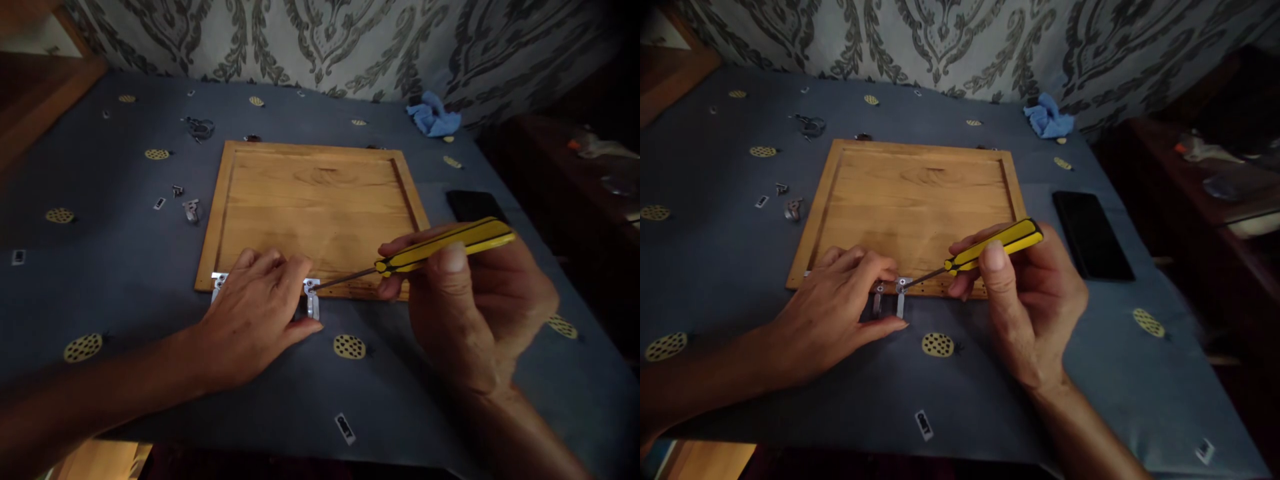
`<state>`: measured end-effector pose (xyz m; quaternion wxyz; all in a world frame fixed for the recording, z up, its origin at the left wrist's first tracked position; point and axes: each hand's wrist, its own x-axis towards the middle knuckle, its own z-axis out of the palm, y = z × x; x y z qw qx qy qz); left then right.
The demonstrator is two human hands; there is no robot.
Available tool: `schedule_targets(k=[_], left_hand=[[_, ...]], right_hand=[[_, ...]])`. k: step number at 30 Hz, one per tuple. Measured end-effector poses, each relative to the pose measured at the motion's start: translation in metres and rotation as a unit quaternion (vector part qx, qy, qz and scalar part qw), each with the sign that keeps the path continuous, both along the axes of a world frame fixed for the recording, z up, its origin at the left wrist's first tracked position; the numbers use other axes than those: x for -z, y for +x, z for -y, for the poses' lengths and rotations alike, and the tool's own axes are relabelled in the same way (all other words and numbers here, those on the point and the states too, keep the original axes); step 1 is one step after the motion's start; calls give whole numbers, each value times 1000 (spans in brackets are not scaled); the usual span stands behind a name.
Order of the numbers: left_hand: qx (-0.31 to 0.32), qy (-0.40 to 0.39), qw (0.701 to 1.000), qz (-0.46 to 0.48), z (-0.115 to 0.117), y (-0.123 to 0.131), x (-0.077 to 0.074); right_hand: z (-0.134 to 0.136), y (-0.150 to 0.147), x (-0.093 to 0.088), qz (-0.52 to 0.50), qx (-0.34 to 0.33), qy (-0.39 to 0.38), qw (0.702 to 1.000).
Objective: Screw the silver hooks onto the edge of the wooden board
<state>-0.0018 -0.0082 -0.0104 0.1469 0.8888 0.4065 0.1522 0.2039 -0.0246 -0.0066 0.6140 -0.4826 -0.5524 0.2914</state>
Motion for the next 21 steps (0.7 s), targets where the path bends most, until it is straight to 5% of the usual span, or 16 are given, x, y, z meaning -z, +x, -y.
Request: schedule_targets(k=[13, 21], left_hand=[[-1, -4, 1000, -11, 0, 1, -2], [7, 5, 1000, -10, 0, 0, -2]], right_hand=[[9, -4, -1, -10, -5, 3, 1000], [12, -5, -9, 86, -51, 36, 994]])
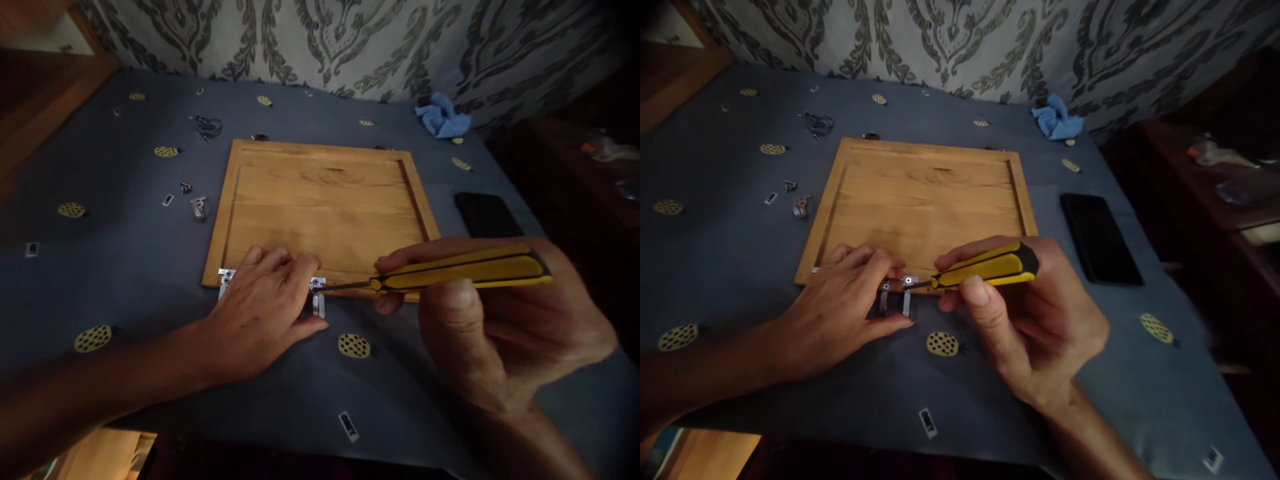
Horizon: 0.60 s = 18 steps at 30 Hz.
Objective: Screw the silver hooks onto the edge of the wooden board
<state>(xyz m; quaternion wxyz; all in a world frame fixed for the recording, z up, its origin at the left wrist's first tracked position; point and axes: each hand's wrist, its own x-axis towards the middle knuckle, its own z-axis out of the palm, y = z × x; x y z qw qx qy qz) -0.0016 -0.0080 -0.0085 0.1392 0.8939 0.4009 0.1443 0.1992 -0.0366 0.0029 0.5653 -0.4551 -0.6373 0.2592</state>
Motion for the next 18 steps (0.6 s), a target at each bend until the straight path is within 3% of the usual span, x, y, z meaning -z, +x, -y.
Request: schedule_targets(k=[6, 8, 14, 17, 18], left_hand=[[24, -18, 999, -18, -2, 0, -4], [25, -19, 999, -22, -2, 0, -4], [15, -19, 1000, -12, -2, -1, -1], [20, -12, 1000, -5, -1, -1, 1], [24, -11, 1000, -5, -1, -2, 2]], right_hand=[[-4, -2, -3, 76, -32, 6, 997], [-2, -4, -2, 46, -19, 4, 999], [-7, -6, -1, -78, 107, 26, 991], [-23, 3, 6, -129, 110, 16, 985], [-30, 7, 10, -156, 95, -19, 983]])
